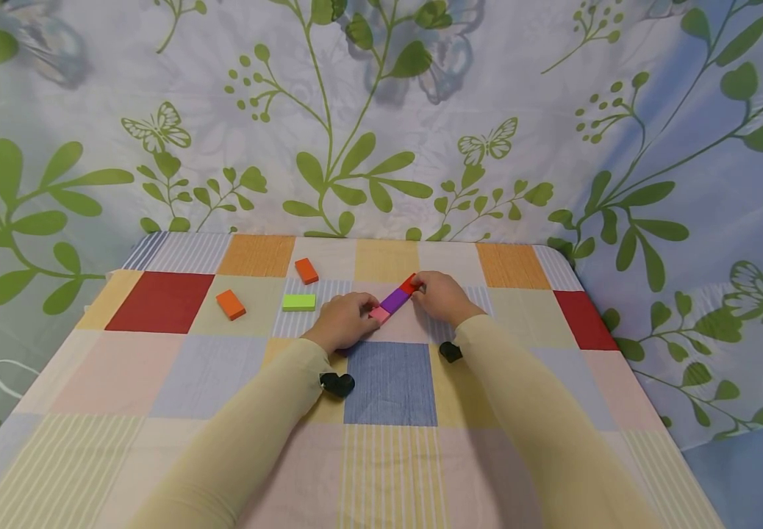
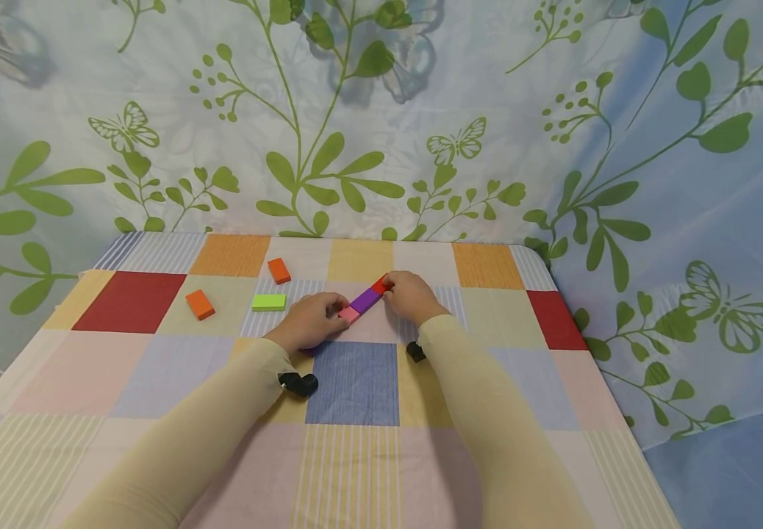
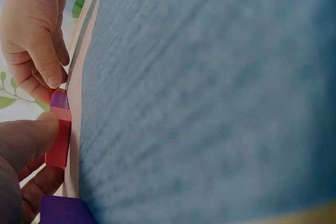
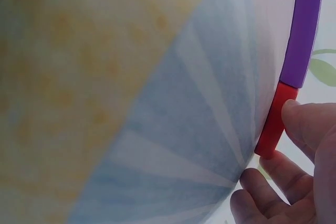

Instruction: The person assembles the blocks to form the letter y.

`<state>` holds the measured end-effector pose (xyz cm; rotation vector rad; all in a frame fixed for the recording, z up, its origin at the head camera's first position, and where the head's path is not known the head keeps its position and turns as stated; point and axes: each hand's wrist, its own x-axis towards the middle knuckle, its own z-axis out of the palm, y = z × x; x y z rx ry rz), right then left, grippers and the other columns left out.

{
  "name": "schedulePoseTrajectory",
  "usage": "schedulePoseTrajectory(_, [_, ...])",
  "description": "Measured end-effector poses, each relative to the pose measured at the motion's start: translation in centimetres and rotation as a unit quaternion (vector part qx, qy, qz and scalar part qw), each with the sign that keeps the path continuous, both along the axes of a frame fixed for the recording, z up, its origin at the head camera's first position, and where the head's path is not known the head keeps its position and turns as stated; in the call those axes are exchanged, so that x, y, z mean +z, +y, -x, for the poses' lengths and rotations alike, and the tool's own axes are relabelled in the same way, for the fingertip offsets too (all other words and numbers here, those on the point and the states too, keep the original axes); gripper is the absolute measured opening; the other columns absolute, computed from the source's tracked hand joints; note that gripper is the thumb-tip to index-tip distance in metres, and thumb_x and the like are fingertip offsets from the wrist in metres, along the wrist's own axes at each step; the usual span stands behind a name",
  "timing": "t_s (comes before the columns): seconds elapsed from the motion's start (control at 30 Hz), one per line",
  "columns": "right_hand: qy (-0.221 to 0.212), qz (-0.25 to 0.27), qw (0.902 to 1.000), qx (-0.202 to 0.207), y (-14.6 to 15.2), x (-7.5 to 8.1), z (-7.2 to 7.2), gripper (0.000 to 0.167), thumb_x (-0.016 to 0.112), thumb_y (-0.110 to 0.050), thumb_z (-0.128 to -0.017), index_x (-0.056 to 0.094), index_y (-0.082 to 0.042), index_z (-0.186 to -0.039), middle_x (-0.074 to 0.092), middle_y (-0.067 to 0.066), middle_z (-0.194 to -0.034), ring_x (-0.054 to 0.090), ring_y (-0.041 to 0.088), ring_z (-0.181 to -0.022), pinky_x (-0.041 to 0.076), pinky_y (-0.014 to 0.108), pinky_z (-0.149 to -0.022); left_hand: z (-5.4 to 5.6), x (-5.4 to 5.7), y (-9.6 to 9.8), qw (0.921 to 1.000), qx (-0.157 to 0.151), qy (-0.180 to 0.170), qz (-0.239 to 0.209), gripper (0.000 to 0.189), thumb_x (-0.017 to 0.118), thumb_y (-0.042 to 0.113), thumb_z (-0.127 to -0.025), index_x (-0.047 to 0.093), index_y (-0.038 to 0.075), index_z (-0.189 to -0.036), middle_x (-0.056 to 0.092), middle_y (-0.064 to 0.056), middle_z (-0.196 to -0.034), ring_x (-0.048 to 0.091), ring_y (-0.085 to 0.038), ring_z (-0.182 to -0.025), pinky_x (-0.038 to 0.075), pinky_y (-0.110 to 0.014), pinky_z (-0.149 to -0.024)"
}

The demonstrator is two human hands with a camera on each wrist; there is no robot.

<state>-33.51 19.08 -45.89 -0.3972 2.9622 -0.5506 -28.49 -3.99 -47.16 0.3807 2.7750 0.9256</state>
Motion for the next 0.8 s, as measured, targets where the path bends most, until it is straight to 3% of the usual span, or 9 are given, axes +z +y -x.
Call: schedulePoseTrajectory(0.8, [0.002, -0.005, 1.0000, 0.007, -0.18, 0.26, -0.29, 0.025, 0.064, -0.014, -0.104, 0.069, -0.003, -0.126, 0.072, 0.014, -0.129, 0.065, 0.029, -0.119, 0.050, 0.046, -0.111, -0.07, 0.22, 0.00, 1.0000, 0.002, -0.004, -0.005, 0.034, 0.073, 0.036, -0.097, 0.071, 0.022, -0.129, 0.068, 0.000, -0.110, 0.056, -0.027, -0.103, 0.043, -0.043, -0.094])
